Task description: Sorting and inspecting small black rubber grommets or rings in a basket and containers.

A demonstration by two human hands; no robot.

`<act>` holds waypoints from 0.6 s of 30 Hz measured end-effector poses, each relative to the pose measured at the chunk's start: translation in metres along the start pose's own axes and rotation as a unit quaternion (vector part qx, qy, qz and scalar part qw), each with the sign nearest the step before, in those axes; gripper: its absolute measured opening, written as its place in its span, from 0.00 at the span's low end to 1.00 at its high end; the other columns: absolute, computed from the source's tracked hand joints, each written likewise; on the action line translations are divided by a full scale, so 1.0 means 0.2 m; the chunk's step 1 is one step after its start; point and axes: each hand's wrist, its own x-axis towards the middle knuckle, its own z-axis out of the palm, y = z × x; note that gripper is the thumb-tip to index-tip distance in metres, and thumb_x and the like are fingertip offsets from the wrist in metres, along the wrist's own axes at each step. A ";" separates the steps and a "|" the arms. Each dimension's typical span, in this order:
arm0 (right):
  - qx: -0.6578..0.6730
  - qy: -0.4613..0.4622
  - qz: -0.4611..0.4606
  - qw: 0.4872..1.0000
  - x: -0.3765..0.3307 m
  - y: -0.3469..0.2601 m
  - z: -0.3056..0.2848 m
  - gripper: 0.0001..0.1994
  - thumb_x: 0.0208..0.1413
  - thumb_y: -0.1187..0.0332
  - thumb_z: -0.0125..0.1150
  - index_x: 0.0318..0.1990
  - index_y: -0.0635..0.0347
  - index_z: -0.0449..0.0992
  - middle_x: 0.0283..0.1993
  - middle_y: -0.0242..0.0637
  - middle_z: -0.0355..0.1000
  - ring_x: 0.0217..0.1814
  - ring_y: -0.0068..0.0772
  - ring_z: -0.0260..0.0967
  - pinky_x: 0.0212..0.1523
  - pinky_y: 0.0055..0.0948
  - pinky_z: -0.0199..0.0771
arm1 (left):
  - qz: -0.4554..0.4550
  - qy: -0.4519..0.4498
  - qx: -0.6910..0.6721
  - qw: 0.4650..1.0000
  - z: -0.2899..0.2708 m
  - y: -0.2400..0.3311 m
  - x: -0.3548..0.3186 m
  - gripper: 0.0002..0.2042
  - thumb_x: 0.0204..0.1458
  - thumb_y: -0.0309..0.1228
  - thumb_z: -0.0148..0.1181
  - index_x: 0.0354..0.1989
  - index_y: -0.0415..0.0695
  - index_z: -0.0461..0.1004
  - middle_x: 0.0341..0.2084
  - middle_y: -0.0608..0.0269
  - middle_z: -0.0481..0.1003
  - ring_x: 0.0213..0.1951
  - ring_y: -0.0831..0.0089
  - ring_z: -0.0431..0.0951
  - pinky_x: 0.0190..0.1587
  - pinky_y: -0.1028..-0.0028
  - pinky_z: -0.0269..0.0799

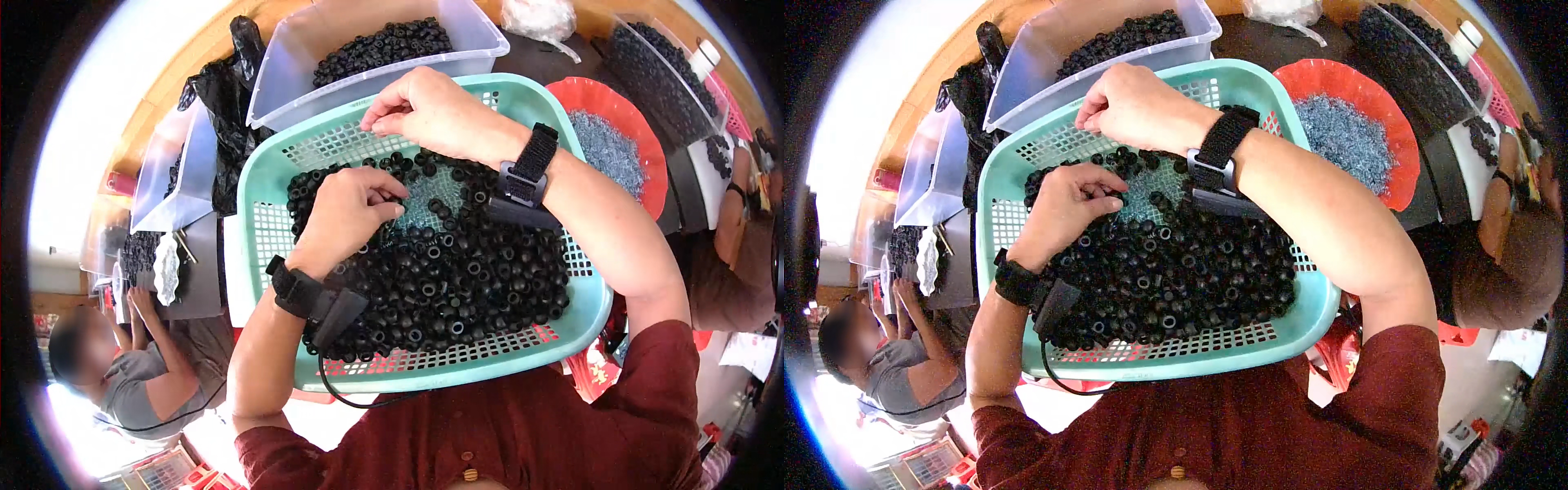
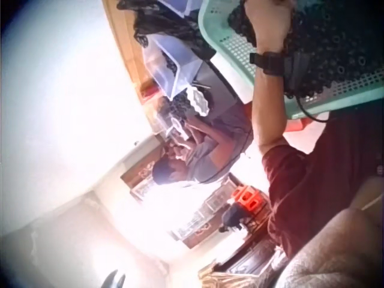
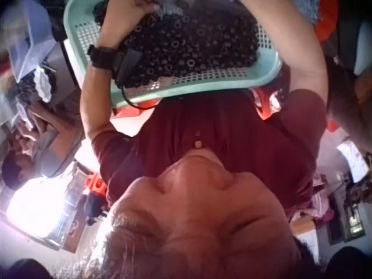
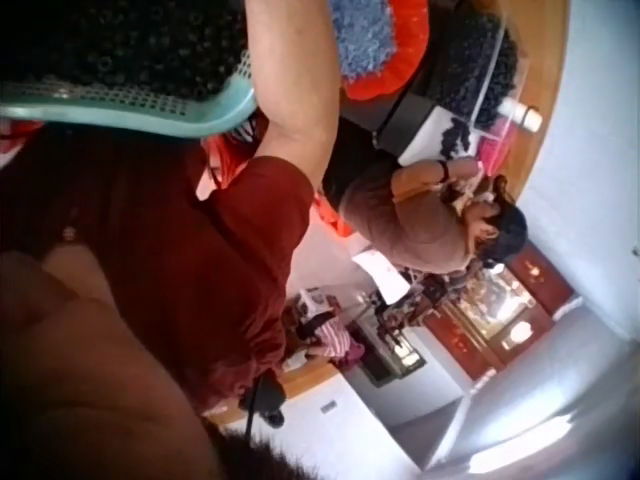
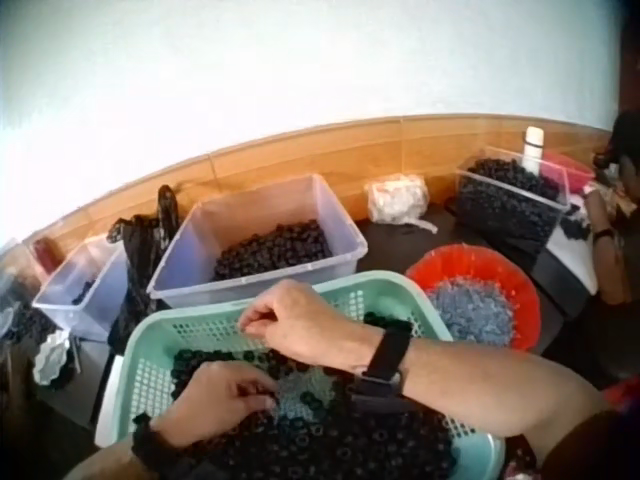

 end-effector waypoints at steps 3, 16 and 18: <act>0.013 0.008 0.004 1.000 0.02 -0.01 -0.03 0.07 0.49 0.72 0.59 0.35 0.61 0.81 0.29 0.41 0.77 0.31 0.29 0.75 0.35 0.27 0.72 | -0.025 0.046 -0.201 0.978 -0.06 0.03 -0.01 0.12 0.44 0.23 0.64 0.39 0.37 0.77 0.30 0.64 0.77 0.32 0.79 0.75 0.37 0.80 0.70; 0.101 0.022 -0.082 0.991 -0.04 -0.14 -0.03 0.06 0.53 0.75 0.58 0.36 0.65 0.78 0.27 0.35 0.75 0.29 0.17 0.70 0.33 0.21 0.70 | -0.016 0.080 -0.548 0.833 -0.18 0.03 -0.06 0.12 0.55 0.24 0.55 0.48 0.36 0.72 0.40 0.63 0.75 0.39 0.76 0.76 0.42 0.80 0.71; 0.112 0.024 -0.073 0.991 -0.04 -0.15 -0.02 0.06 0.52 0.76 0.58 0.37 0.65 0.77 0.27 0.35 0.75 0.29 0.18 0.70 0.33 0.21 0.71 | -0.017 0.093 -0.541 0.836 -0.18 0.04 -0.06 0.13 0.55 0.24 0.55 0.48 0.36 0.72 0.40 0.63 0.75 0.39 0.76 0.76 0.42 0.80 0.71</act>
